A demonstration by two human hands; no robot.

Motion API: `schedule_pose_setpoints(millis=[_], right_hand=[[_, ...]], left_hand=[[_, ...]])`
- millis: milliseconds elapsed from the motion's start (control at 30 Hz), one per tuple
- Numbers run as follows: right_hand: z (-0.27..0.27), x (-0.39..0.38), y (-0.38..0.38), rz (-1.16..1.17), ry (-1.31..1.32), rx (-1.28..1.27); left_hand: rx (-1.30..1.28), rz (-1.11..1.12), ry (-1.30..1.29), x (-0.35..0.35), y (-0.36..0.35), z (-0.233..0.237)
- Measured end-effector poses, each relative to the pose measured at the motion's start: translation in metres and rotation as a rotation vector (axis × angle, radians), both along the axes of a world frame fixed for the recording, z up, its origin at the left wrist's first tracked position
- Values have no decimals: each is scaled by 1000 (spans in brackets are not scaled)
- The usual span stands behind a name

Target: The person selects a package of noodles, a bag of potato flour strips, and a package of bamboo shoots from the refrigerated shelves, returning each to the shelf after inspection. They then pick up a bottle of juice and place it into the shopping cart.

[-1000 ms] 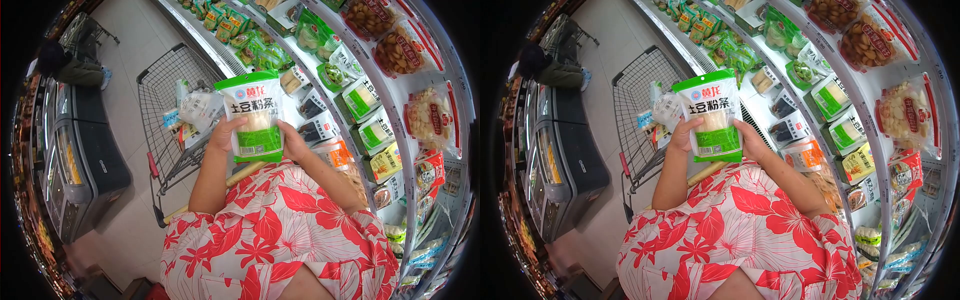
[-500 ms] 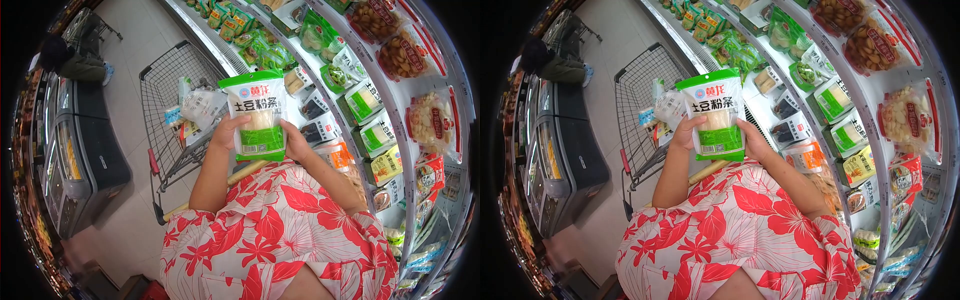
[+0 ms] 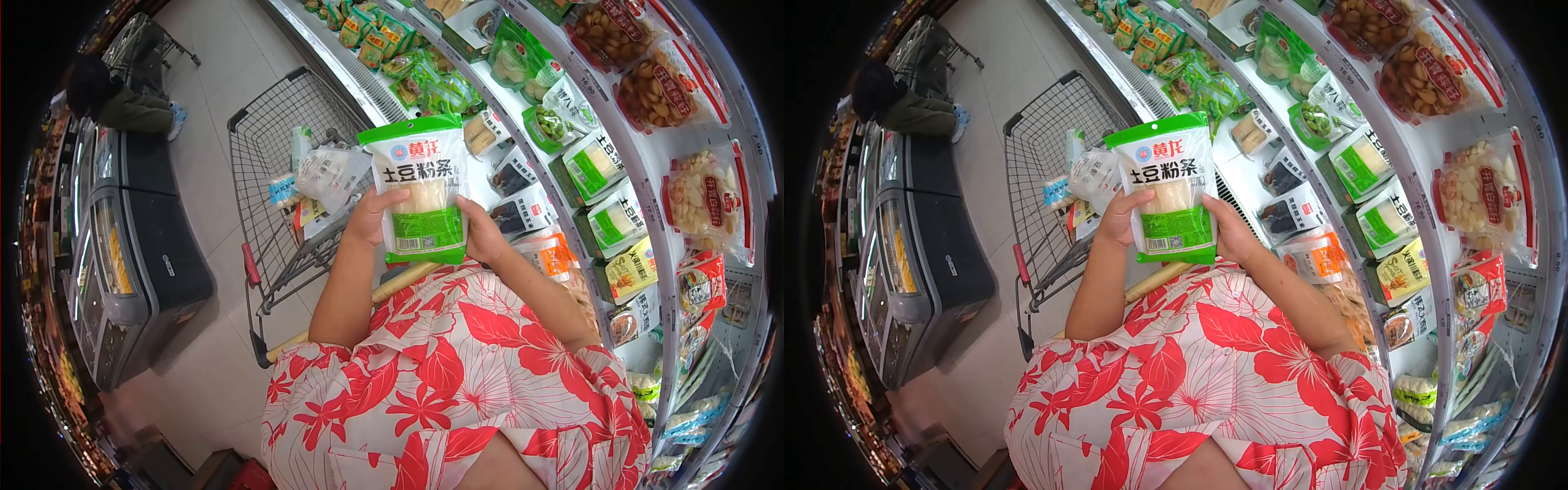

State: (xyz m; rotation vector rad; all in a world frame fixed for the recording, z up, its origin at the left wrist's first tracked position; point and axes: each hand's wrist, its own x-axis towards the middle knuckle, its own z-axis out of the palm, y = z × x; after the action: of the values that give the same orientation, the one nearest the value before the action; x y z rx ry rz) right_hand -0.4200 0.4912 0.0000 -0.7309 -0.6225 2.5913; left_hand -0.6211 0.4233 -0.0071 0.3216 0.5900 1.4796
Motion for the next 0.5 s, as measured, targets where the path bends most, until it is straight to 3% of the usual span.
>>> schedule_pose_setpoints(millis=[500], right_hand=[[5, -1, 0, 12, -10, 11]], left_hand=[[5, 2, -3, -2, 1, -10]])
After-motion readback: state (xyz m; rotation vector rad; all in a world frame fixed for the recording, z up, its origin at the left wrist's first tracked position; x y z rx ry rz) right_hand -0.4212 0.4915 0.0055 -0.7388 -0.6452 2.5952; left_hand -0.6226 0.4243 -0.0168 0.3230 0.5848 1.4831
